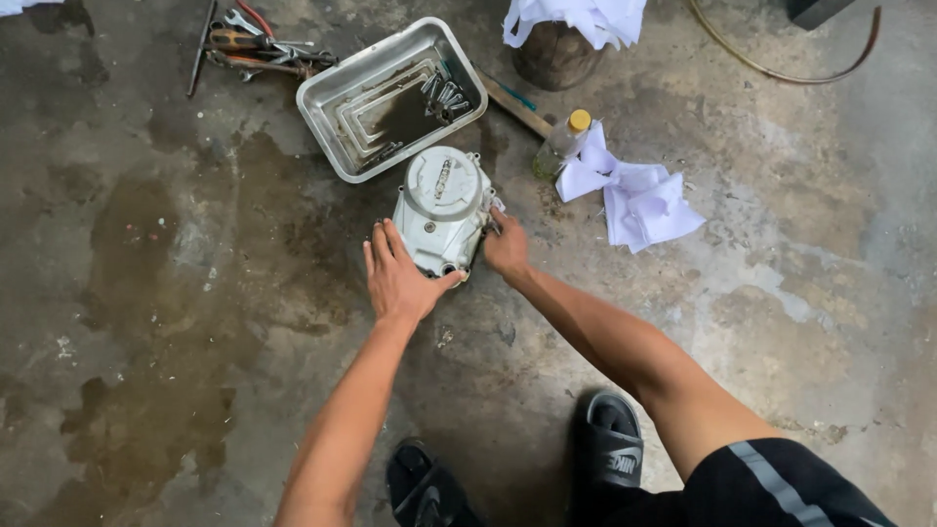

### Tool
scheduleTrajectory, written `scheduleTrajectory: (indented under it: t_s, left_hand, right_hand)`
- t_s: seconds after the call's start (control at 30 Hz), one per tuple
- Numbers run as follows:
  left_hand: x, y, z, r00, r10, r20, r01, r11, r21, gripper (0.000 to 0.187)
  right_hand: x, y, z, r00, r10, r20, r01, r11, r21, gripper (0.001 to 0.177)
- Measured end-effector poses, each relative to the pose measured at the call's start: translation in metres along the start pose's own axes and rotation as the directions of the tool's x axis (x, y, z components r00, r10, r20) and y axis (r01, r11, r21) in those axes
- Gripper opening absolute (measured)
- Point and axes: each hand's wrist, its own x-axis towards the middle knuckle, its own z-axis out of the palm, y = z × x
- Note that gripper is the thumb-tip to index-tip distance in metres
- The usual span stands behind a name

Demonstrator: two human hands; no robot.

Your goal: Cleaning a metal engine casing with a cloth in a workshop

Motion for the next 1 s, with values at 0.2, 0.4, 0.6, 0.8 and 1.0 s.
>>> scheduleTrajectory:
  t_s: [0.2, 0.4, 0.6, 0.8, 1.0]
  left_hand:
    - [-0.011, 0.003, 0.005, 0.999, -0.038, -0.029, 0.038, 0.999, -0.004, 0.140]
    - [-0.007, -0.003, 0.016, 0.998, -0.033, -0.052, 0.033, 0.999, 0.004, 0.145]
    - [-0.005, -0.005, 0.029, 0.992, -0.031, -0.125, 0.032, 0.999, 0.005, 0.146]
    - [-0.009, -0.002, 0.024, 0.991, -0.022, -0.131, 0.022, 1.000, 0.004, 0.145]
    - [-0.006, -0.002, 0.026, 0.993, -0.053, -0.107, 0.055, 0.998, 0.011, 0.145]
  right_hand:
    - [-0.031, -0.060, -0.025, 0.957, 0.289, 0.006, -0.287, 0.950, 0.122, 0.045]
    - [-0.030, -0.007, -0.013, 0.951, 0.283, 0.124, -0.280, 0.959, -0.037, 0.019]
    - [-0.024, 0.010, -0.012, 0.917, 0.293, 0.270, -0.250, 0.951, -0.182, 0.029]
    - [0.061, -0.013, -0.061, 0.994, 0.106, 0.034, -0.098, 0.977, -0.188, 0.044]
    - [0.051, -0.010, -0.032, 0.949, -0.254, 0.188, 0.294, 0.926, -0.237, 0.032]
